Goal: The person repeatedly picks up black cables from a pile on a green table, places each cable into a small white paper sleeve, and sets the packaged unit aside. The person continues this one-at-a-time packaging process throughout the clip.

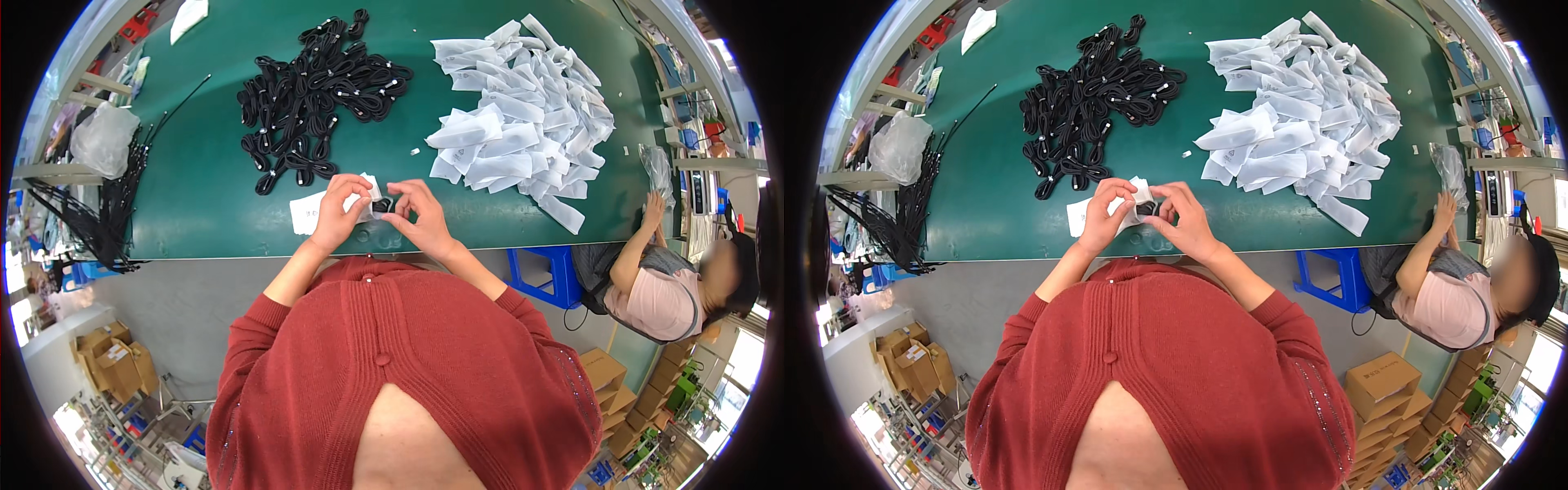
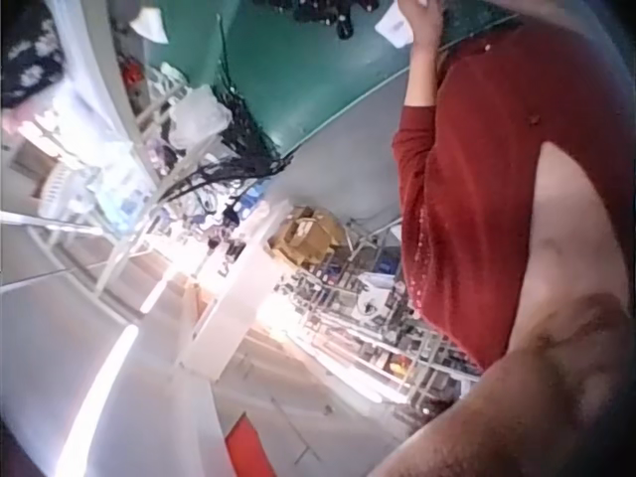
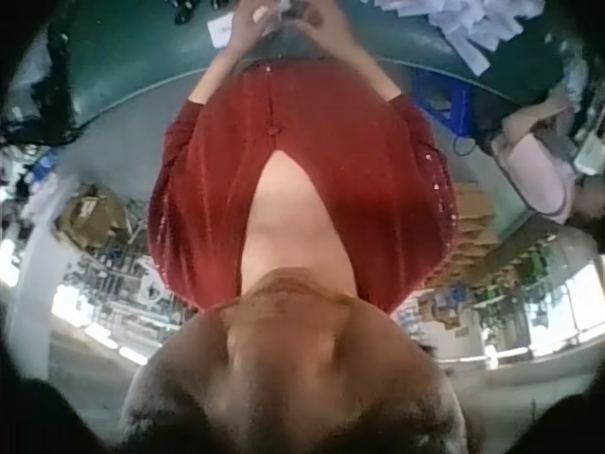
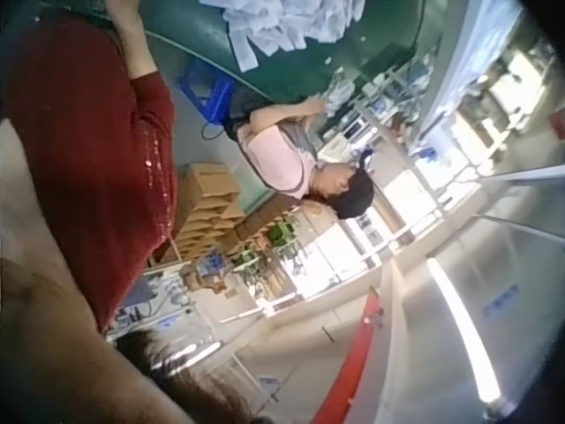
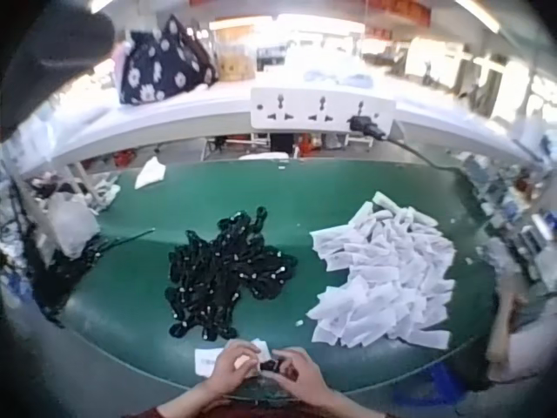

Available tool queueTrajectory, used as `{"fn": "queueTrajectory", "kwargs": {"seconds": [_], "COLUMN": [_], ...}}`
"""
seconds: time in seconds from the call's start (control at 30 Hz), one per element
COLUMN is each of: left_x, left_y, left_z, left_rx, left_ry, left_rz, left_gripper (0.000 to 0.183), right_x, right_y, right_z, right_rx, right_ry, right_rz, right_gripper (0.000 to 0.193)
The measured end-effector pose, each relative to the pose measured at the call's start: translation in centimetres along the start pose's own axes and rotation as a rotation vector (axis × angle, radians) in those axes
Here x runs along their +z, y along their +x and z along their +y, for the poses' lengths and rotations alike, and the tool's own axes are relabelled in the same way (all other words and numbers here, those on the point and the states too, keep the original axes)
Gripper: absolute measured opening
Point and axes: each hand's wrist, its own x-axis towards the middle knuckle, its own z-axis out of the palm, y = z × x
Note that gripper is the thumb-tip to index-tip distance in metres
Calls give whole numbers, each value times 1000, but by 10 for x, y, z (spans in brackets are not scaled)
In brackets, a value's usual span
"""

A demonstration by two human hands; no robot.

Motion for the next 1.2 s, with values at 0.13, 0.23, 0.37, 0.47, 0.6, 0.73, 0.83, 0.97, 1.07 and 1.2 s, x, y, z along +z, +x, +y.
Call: {"fn": "queueTrajectory", "kwargs": {"seconds": [0.13, 0.23, 0.37, 0.47, 0.6, 0.73, 0.83, 0.97, 1.07, 1.2], "left_x": [7, 12, 20, 17, 17, 21, 32, 32, 30, 30], "left_y": [7, 27, 45, 28, -24, -28, -31, -29, -33, -31], "left_z": [5, 24, 44, 8, -44, -41, -55, -51, -53, -50], "left_rx": [-243, -244, -165, -179, -171, -93, -39, -7, -12, -131], "left_ry": [-520, -679, -673, -224, 219, 338, 400, 397, 354, 247], "left_rz": [8, -36, -23, 13, -111, -159, -85, -33, -5, 28], "left_gripper": [8, 8, 7, 10, 28, 31, 26, 17, 13, 11], "right_x": [2, 0, -25, -76, -82, 13, 86, 114, 94, 44], "right_y": [9, 16, 31, 39, 66, 94, 109, 127, 120, 94], "right_z": [-11, -1, -9, -15, -18, 7, 26, 62, 58, 62], "right_rx": [-59, -137, -170, -115, -241, -235, -161, -175, -67, 103], "right_ry": [-60, -134, -206, -498, -802, -575, -608, -742, -566, -274], "right_rz": [136, 154, 292, 532, 685, 149, -186, -363, -233, 4], "right_gripper": [39, 26, 9, 14, 27, 29, 32, 37, 34, 23]}}
